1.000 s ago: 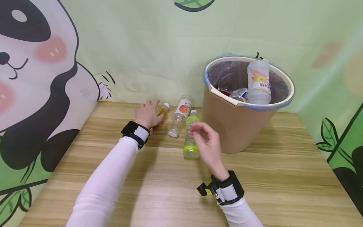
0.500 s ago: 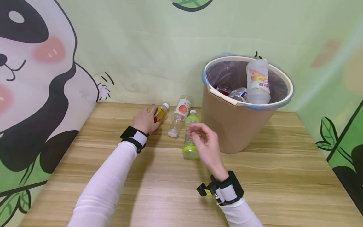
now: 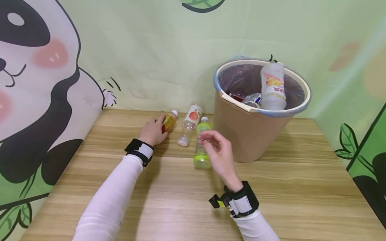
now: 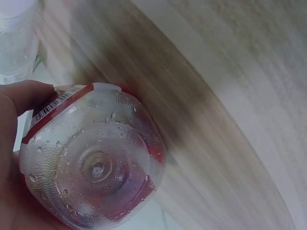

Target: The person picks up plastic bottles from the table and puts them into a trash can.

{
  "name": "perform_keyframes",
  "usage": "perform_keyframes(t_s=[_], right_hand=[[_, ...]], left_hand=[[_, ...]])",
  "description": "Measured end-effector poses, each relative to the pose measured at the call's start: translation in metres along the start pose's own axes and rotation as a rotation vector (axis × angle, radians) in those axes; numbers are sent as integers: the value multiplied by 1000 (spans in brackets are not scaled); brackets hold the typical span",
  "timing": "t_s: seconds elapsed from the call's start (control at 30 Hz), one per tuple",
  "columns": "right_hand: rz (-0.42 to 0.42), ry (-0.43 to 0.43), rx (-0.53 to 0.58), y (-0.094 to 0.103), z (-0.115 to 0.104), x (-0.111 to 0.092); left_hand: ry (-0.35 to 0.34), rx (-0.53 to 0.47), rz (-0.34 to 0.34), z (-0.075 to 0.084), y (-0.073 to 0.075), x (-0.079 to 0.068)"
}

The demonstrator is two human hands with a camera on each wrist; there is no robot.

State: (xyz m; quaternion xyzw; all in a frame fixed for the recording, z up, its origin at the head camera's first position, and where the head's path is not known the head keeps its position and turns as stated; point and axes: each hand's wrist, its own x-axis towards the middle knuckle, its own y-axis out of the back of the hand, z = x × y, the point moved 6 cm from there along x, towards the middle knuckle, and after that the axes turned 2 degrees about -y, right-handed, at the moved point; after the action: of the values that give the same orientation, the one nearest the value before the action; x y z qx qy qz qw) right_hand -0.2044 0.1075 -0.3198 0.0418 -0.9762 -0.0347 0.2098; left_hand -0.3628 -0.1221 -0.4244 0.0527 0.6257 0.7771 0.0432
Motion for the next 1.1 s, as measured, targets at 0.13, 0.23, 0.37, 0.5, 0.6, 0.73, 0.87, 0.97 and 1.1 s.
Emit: perform_keyframes(t_s=[0.13,0.23,0.37,0.5,0.6,0.73,0.87,0.97,1.1], right_hand=[[3,1,5,0,0,0],[4,-5,7,0,1,1],[-2,-15,14,-1,2,0],[-7,-12,22,0,10,1],[-2,-4,26,2,21,3],[6,12,26,4,31,4],[10,21,29,5,33,5],[12,16,40,5,33,5],[20,8,40,5,33,4]], left_hand=[[4,-46,39,-1,5,-6],[-3,-101,104,1,11,-12],[-44,-239,225,10,21,-24],[-113,-468,337,22,30,-40],[-169,-642,397,35,34,-52],[-214,-846,425,51,34,-68],[-196,-1028,378,68,40,-90],[-179,-1101,336,82,50,-105],[-195,-1130,311,92,56,-112]])
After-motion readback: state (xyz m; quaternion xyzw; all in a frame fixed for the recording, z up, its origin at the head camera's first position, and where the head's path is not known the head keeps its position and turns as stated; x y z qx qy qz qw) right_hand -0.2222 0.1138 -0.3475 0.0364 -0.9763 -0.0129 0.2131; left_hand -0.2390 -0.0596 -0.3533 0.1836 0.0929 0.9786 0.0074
